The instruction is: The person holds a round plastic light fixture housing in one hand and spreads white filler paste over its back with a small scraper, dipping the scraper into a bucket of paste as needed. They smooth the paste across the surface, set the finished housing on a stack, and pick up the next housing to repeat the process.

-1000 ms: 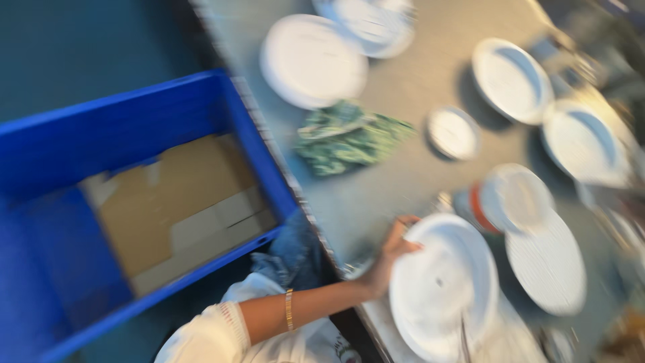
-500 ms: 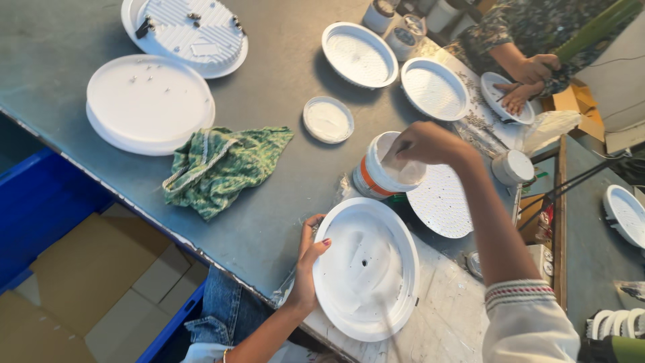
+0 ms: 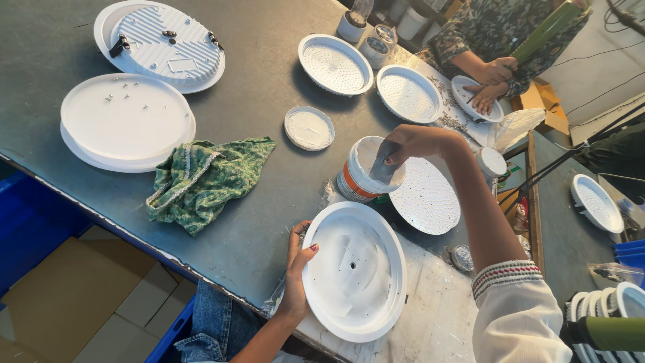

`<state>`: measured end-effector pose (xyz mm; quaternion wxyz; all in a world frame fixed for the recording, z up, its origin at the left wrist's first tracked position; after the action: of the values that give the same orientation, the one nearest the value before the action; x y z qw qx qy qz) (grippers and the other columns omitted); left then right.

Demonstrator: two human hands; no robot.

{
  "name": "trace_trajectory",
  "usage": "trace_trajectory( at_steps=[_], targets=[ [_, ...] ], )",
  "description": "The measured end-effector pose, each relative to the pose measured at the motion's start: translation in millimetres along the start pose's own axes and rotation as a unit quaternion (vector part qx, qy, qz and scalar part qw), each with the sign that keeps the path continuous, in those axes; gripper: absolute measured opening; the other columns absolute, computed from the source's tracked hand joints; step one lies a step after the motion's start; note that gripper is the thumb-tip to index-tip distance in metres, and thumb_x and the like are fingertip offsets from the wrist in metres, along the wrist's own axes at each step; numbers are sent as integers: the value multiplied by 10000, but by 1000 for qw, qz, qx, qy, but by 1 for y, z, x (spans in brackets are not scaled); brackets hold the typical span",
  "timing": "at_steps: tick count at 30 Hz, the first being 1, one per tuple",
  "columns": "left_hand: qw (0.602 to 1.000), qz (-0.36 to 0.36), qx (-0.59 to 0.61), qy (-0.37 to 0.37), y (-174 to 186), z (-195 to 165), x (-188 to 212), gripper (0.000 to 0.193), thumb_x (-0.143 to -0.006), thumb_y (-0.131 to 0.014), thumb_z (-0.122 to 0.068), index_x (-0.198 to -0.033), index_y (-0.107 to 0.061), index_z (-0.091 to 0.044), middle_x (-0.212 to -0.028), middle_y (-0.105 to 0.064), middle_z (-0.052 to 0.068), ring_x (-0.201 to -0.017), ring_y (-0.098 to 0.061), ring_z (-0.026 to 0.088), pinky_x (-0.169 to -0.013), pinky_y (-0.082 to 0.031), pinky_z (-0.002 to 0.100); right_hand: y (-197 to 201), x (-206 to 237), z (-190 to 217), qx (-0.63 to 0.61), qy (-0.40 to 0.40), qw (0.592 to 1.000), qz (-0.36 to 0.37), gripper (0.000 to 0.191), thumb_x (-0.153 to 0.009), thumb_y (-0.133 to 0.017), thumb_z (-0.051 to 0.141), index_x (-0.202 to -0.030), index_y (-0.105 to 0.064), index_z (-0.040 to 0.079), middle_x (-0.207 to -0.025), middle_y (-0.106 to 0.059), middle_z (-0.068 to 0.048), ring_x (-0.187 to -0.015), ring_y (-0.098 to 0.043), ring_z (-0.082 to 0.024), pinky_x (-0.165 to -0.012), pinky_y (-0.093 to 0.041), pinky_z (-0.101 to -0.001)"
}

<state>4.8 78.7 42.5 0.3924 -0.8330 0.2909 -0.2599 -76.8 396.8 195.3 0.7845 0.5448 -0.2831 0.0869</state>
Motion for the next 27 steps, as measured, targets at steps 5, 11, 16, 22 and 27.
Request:
trace_trajectory(
  at_steps=[5, 11, 16, 22, 27],
  targets=[
    [1000, 5, 6, -8, 1, 1, -1, 636, -820, -547, -305, -1407, -377, -127, -1190, -564, 166, -1154, -609, 224, -941, -535, 345, 5, 8, -4, -66, -2, 998, -16, 437, -821, -758, 183, -1243, -734, 73, -1107, -796, -91, -972, -756, -185, -918, -583, -337],
    [1000, 11, 12, -21, 2, 3, -2, 634, -828, -552, -293, -1411, -380, -113, -1186, -556, 165, -1139, -599, 226, -934, -525, 350, -16, -13, 0, 2, -12, 1000, -16, 536, -798, -803, 200, -1307, -680, 85, -1109, -777, -116, -925, -739, -218, -841, -594, -380],
    [1000, 11, 7, -22, 3, 4, -4, 642, -823, -556, -309, -1410, -379, -119, -1182, -561, 159, -1155, -604, 223, -953, -536, 345, -21, -11, 6, -8, 3, 999, -45, 584, -813, -796, 218, -1359, -631, 94, -1112, -768, -140, -936, -734, -221, -827, -573, -403],
    [1000, 8, 13, -9, 3, 7, -4, 654, -804, -562, -319, -1403, -369, -142, -1166, -562, 161, -1133, -632, 238, -916, -564, 367, -24, 2, 2, -185, -68, 975, -102, 628, -830, -784, 216, -1357, -504, 22, -1092, -721, -200, -882, -752, -266, -764, -605, -372],
    [1000, 14, 17, -15, 4, 7, -4, 645, -815, -565, -317, -1404, -371, -138, -1162, -564, 165, -1120, -622, 234, -914, -559, 362, -30, 14, -9, -387, -31, 909, -152, 458, -872, -749, 118, -1245, -538, -42, -1101, -665, -206, -959, -742, -272, -845, -629, -404]
  ],
)
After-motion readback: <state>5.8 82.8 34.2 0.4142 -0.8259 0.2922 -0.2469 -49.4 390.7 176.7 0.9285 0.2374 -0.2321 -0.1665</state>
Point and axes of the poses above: each hand's wrist, its own x-axis away from the middle knuckle, its own y-axis out of the back of the hand, z = x × y, the point moved 4 cm from there along -x, towards the middle knuckle
